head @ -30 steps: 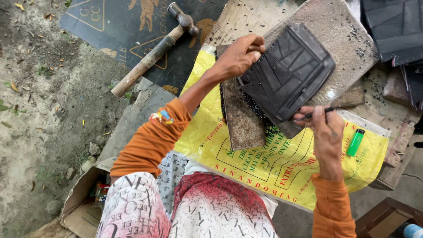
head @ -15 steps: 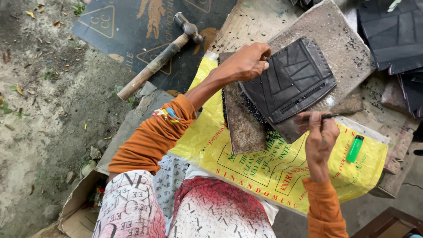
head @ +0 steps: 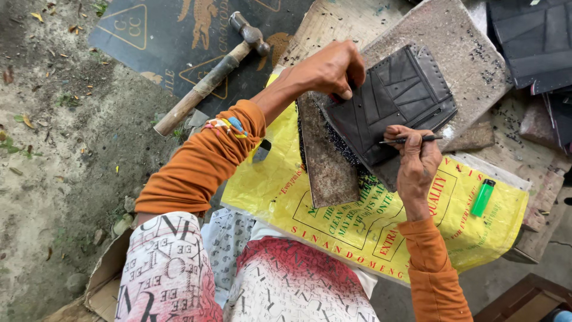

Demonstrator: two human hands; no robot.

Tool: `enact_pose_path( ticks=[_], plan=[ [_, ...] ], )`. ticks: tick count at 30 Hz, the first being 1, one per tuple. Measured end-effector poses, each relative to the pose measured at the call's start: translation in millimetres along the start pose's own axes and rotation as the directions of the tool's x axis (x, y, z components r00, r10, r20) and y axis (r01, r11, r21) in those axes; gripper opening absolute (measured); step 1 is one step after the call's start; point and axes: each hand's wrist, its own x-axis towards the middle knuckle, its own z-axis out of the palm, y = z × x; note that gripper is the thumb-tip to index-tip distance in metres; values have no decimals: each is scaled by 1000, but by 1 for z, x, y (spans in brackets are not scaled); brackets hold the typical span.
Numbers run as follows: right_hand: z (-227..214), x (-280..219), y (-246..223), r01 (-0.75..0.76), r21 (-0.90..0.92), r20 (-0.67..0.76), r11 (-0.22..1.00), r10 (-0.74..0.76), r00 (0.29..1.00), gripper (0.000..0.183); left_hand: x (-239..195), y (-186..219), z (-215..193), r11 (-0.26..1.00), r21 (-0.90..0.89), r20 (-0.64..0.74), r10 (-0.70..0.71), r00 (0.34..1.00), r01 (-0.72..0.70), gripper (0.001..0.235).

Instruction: The person uses a hammer and a metal punch to drive fasteners into black rubber shoe parts placed on a wooden block. They repeatedly position the punch and strike it with the hammer, then reposition the shoe part to continue the process.

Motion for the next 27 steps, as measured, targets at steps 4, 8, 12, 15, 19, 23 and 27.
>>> enact_pose_path(
  ticks=[4,8,12,15,19,23,27],
  plan=[
    [-4,2,-6,-25,45,11,999,25,1000,27,4,-13,17,995,-34,-90,-92,992,89,29],
    [0,0,-15,1,25,-1,1000,-1,1000,25,9,-14,23,996,45,-139,-73,988,80,28],
    [4,-6,-23,-44,13,-17,999,44,999,23,6,-13,27,992,123,-177,50,983,-28,25],
    [9,-2,-27,-85,91,14,992,84,996,21,5,-13,29,987,154,-205,77,976,-46,25],
    [18,3,-31,-160,122,53,980,155,987,20,5,-14,30,989,141,-209,74,975,-45,24],
    [36,11,-29,-186,102,74,977,179,981,19,6,-19,32,987,142,-208,97,973,-68,24],
    [58,24,-21,-104,-120,129,987,119,984,20,9,-27,37,989,141,-201,82,976,-54,23]
  ],
)
